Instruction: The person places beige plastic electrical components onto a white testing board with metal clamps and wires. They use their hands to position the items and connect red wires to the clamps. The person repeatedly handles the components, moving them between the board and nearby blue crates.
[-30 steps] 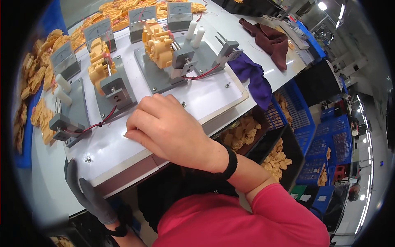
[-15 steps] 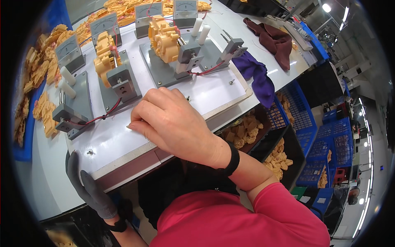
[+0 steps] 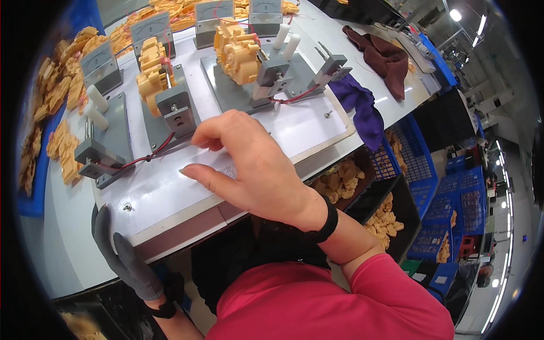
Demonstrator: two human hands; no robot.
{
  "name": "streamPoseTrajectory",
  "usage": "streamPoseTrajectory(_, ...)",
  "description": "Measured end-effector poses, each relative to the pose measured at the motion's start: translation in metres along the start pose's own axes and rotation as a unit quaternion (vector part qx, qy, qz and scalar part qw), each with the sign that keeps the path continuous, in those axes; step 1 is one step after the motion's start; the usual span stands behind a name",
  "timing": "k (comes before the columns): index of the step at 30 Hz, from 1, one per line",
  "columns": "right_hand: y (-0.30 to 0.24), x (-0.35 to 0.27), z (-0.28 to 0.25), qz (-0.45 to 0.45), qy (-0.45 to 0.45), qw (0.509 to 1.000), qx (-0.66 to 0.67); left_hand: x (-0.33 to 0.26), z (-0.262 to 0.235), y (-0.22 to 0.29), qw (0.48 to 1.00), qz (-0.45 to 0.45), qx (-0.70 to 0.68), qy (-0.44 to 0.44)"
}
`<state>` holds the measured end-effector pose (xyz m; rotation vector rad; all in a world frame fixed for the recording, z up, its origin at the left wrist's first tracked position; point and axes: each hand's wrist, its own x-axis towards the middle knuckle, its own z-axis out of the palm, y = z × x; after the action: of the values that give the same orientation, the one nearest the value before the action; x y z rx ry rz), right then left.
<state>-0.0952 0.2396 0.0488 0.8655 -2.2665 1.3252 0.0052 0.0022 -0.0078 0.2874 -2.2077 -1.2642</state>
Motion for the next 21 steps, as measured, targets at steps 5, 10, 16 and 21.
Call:
streamPoseTrajectory(5,0.0027,-0.0028,-0.0008,0.004,0.016,1.0,0.006,-0.0006,0.0013,-0.0019,1.0,0.003,-0.011,0.001)
streamPoseTrajectory(10,0.0011,-0.0023,-0.0019,0.003,0.015,1.0,0.018,0.0005,0.0001,-0.0027,1.0,0.013,0.0,-0.002)
streamPoseTrajectory(16,0.0008,-0.002,-0.0017,0.004,0.009,1.0,0.022,0.0001,0.0005,-0.0021,1.0,0.011,0.001,0.001)
streamPoseTrajectory(21,0.0014,-0.0017,-0.0017,0.001,0.012,1.0,0.029,0.0002,0.0006,-0.0009,1.0,0.01,0.001,0.002)
